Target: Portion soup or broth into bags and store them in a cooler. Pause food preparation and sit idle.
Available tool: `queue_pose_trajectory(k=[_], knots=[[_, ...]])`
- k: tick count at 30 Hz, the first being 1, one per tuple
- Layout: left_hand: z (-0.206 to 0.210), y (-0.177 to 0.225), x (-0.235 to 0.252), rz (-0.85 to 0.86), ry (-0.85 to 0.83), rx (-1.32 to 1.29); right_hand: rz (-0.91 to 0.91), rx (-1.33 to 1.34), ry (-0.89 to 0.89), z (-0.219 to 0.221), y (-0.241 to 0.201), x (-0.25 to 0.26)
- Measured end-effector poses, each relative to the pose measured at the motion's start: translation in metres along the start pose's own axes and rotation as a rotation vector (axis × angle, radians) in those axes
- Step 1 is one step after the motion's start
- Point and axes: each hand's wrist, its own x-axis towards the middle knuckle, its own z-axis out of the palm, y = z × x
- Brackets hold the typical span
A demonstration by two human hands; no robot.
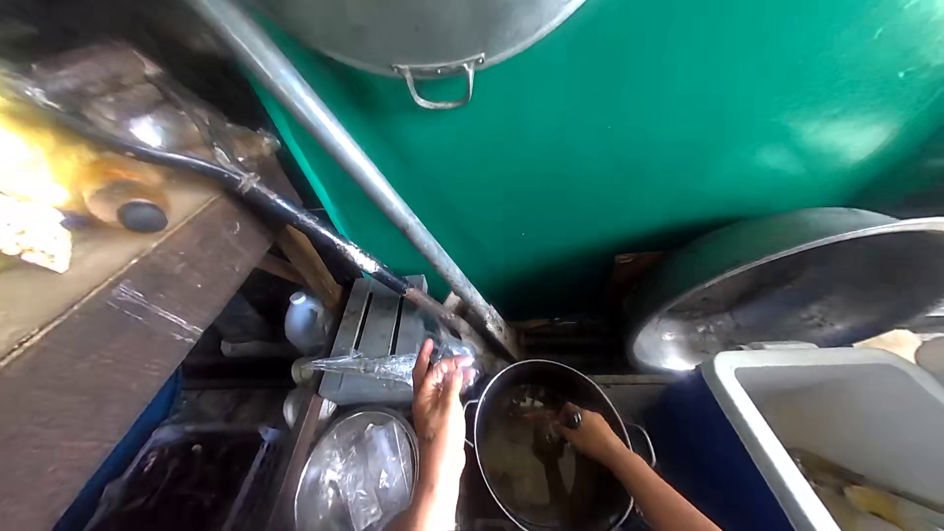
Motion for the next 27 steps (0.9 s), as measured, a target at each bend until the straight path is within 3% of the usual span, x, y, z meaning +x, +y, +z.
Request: queue_pose_trajectory(k=[2, 6, 10, 16, 22, 27], knots=[[0.000, -0.001, 0.000, -0.001, 0.007, -0.004, -0.109, -0.080, -0.015, -0.003, -0.004, -0.021], [-0.001, 0.004, -0.001, -0.092, 0.019, 0.050, -0.064, -0.226, 0.144, -0.003, -0.028, -0.055], [-0.002, 0.011, 0.001, -0.173, 0.024, 0.098, -0.170, -0.278, 0.260, 0.029, -0.033, -0.065], [-0.002, 0.002, 0.003, -0.221, -0.042, 0.100, -0.354, -0.469, 0.045, 0.074, -0.014, -0.044], [0.002, 0.000, 0.003, -0.227, -0.076, 0.107, -0.178, -0.479, -0.167, 0.091, -0.024, -0.029], [0.004, 0.002, 0.004, -0.260, -0.081, 0.096, -0.189, -0.175, 0.168, 0.098, -0.024, -0.028]])
